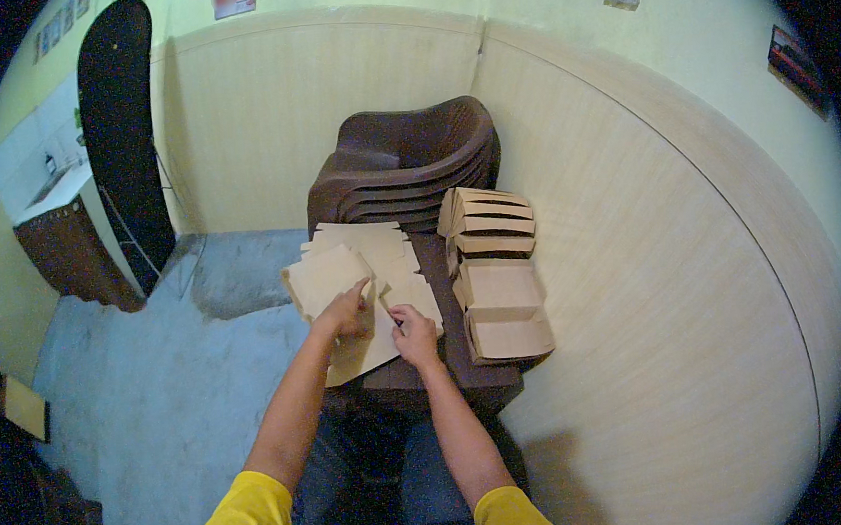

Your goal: The person folds flat cardboard sheets into small rectangular boxes by hand. They repeatedly pick up a sheet, fold the sides, tuck flaps, and place the finished box into a growing stack on the right side of the table.

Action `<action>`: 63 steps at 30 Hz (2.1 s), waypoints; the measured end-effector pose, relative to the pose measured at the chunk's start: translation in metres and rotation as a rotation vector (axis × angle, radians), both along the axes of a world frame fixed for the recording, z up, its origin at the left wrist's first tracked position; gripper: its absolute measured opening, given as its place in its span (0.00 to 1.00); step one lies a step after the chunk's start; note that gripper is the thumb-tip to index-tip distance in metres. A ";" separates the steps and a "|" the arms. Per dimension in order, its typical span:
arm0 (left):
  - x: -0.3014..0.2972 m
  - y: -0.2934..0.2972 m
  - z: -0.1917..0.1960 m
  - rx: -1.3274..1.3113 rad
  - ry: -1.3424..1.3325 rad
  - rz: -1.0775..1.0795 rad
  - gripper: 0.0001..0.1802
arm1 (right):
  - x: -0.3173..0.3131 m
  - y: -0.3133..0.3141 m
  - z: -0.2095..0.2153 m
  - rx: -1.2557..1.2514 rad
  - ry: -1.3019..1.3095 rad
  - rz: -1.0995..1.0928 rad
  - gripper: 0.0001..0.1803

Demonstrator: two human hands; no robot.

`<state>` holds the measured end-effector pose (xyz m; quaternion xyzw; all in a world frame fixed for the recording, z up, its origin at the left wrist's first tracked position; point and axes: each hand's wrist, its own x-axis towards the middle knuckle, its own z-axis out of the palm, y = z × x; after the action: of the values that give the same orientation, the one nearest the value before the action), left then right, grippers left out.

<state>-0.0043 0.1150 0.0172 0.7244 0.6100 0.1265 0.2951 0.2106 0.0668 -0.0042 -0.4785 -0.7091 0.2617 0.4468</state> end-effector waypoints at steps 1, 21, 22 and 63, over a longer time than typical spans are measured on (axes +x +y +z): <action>-0.002 -0.003 0.000 0.051 -0.033 -0.023 0.61 | -0.001 -0.002 -0.002 -0.038 -0.009 -0.036 0.22; 0.025 -0.072 -0.030 0.398 0.162 0.054 0.28 | 0.015 -0.005 0.002 -0.255 -0.103 0.001 0.11; 0.023 -0.074 -0.034 0.434 0.130 0.050 0.27 | 0.013 -0.004 0.004 -0.268 -0.117 -0.079 0.11; 0.023 -0.073 -0.039 0.423 0.106 0.081 0.28 | -0.037 0.027 -0.006 -0.025 -0.335 -0.340 0.26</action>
<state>0.0185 0.0424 -0.0217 0.7509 0.6130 0.2250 0.0987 0.1738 0.0933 -0.0100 -0.6333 -0.6793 0.1084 0.3546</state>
